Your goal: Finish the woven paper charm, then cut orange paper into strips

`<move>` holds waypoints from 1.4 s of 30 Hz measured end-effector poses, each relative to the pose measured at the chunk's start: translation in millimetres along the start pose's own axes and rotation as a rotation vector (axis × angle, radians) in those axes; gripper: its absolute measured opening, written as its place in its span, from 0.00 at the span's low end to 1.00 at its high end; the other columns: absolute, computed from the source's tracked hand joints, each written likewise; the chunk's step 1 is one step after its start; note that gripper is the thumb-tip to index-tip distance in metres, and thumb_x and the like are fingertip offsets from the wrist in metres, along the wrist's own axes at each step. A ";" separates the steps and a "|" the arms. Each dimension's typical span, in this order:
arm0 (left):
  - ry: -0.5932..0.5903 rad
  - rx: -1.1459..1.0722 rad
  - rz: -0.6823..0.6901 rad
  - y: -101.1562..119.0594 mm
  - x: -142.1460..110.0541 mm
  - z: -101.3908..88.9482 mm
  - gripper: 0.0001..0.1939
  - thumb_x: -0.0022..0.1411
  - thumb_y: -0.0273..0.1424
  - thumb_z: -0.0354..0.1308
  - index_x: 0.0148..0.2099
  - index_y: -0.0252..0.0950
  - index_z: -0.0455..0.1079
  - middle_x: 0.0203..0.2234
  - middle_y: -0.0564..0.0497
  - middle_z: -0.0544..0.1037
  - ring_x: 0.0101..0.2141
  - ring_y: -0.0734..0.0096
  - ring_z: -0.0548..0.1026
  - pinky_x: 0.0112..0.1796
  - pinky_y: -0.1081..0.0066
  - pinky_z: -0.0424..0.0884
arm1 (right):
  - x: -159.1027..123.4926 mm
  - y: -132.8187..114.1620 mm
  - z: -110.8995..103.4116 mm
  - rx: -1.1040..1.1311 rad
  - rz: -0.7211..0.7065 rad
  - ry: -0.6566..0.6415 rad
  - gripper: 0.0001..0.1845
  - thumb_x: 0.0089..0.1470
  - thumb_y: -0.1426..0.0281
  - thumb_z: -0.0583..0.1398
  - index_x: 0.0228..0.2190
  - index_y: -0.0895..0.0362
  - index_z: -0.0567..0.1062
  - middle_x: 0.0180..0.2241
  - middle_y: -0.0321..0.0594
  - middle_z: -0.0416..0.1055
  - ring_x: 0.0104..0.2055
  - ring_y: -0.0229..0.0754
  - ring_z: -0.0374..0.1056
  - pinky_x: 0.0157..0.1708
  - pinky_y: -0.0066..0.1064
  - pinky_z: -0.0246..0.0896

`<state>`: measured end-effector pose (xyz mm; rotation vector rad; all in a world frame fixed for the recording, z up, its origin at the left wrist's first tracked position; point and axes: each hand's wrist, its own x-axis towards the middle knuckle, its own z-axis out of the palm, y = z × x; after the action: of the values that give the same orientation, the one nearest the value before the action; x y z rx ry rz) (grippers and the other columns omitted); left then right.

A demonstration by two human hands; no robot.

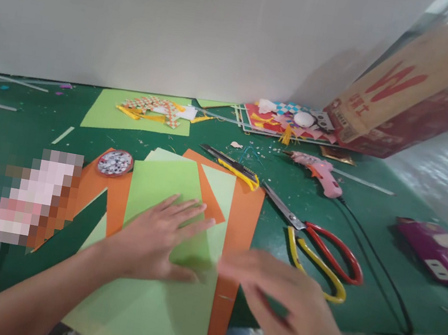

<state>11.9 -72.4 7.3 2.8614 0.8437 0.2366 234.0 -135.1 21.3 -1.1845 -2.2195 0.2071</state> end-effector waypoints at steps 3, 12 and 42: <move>0.020 0.038 0.014 -0.6 -0.5 1.6 0.41 0.55 0.52 0.56 0.64 0.34 0.53 0.60 0.40 0.62 0.60 0.53 0.60 0.59 0.50 0.55 | 7.1 14.6 17.8 -0.069 -0.042 -0.037 0.20 0.60 0.75 0.49 0.53 0.56 0.67 0.50 0.44 0.72 0.52 0.42 0.68 0.51 0.36 0.66; 0.075 0.062 -0.001 -5.7 -1.9 1.5 0.33 0.60 0.49 0.52 0.60 0.33 0.60 0.57 0.41 0.67 0.57 0.54 0.64 0.58 0.51 0.57 | -0.3 25.4 32.1 -0.216 -0.096 0.012 0.31 0.60 0.77 0.49 0.63 0.59 0.47 0.49 0.46 0.73 0.50 0.44 0.70 0.52 0.43 0.66; 0.193 0.098 0.085 -6.9 2.0 9.5 0.14 0.69 0.30 0.44 0.48 0.36 0.69 0.50 0.45 0.75 0.51 0.60 0.72 0.52 0.53 0.67 | 4.2 6.2 24.6 -0.387 -0.218 -0.138 0.19 0.55 0.82 0.47 0.41 0.63 0.74 0.31 0.45 0.69 0.34 0.43 0.63 0.32 0.33 0.61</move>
<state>11.8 -66.6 -3.1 3.0066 0.7871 0.5021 222.3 -124.7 0.8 -1.1346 -2.5673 -0.2478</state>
